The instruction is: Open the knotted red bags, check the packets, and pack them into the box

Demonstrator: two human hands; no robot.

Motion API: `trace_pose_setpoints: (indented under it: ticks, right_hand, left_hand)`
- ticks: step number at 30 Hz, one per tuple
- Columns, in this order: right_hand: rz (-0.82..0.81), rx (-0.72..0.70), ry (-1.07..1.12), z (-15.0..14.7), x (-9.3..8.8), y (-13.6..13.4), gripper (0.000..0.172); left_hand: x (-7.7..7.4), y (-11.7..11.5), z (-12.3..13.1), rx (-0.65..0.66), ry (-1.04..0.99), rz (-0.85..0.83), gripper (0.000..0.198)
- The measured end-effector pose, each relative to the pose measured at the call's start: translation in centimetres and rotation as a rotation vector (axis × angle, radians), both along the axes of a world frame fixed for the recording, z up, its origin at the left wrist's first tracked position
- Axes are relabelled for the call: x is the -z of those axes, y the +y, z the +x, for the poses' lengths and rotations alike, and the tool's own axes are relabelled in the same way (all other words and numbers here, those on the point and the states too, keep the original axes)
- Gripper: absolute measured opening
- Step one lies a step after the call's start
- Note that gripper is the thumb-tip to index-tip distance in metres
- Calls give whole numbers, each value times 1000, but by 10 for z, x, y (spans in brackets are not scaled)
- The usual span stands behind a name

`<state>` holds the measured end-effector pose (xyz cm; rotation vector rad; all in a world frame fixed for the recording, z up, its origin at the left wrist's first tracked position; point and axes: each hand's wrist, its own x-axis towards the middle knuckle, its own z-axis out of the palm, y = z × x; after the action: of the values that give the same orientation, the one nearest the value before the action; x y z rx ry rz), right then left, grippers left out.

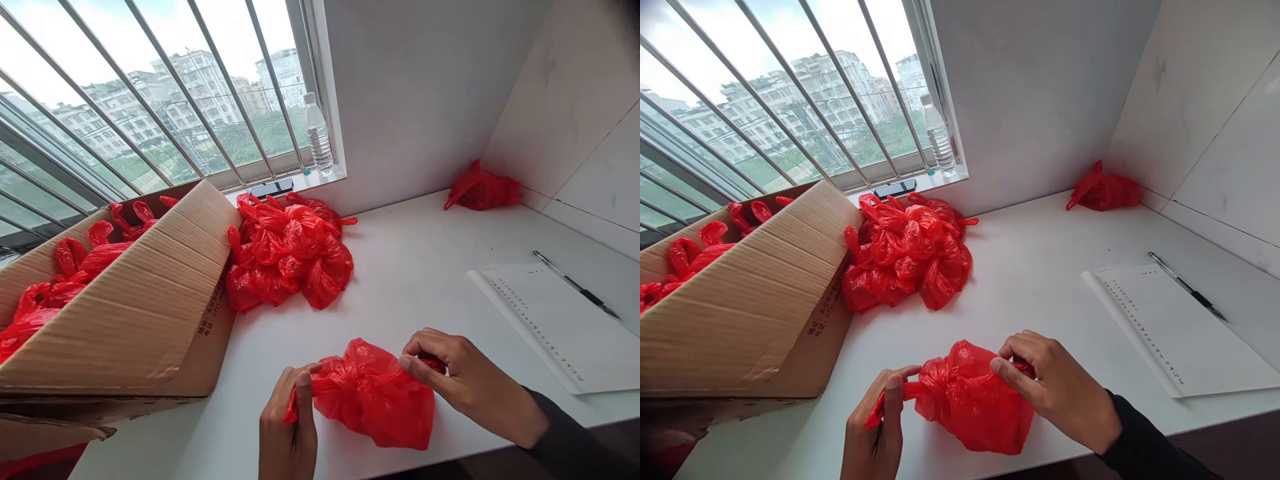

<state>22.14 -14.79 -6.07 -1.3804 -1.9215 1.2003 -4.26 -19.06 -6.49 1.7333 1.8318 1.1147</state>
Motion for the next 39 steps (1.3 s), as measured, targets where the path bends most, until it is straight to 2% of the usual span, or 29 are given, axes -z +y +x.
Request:
trace_pose_setpoints:
  ticks: [3, 5, 7, 10, 15, 18, 22, 25, 33, 36, 39]
  right_hand:
    - [-4, 1, -8, 1, -1, 0, 45]
    - [-10, 0, -17, 1, -3, 0, 45]
    - [-15, -6, -22, 0, -4, -1, 45]
    - [-10, -9, -26, -5, -4, -3, 45]
    - [-38, -27, -39, -15, 0, -7, 40]
    - [-54, -81, -66, -20, 3, -10, 31]
    - [-60, -154, -70, -27, 6, -16, 24]
    - [-74, -191, -96, -31, 8, -20, 22]
    - [-8, -256, -103, -44, 13, -31, 29]
    - [1, -254, -58, -52, 12, -34, 27]
    - [-13, -270, -25, -60, 14, -36, 26]
  left_hand:
    - [2, 1, -11, -30, 124, -19, 41]
    - [1, 2, -18, -112, 166, -23, 41]
    - [-2, 4, -23, -217, 115, -49, 42]
    - [-5, 6, -24, -277, -119, -166, 49]
    - [4, 2, -13, -118, -618, -355, 53]
    - [17, -3, 0, -50, -778, -509, 61]
    - [31, -7, 13, -94, -794, -558, 61]
    - [33, -7, 15, -169, -773, -535, 55]
    - [8, 10, -2, -101, -651, -348, 45]
    - [6, 11, -3, -107, -658, -366, 50]
    - [7, 4, -1, -29, -647, -388, 43]
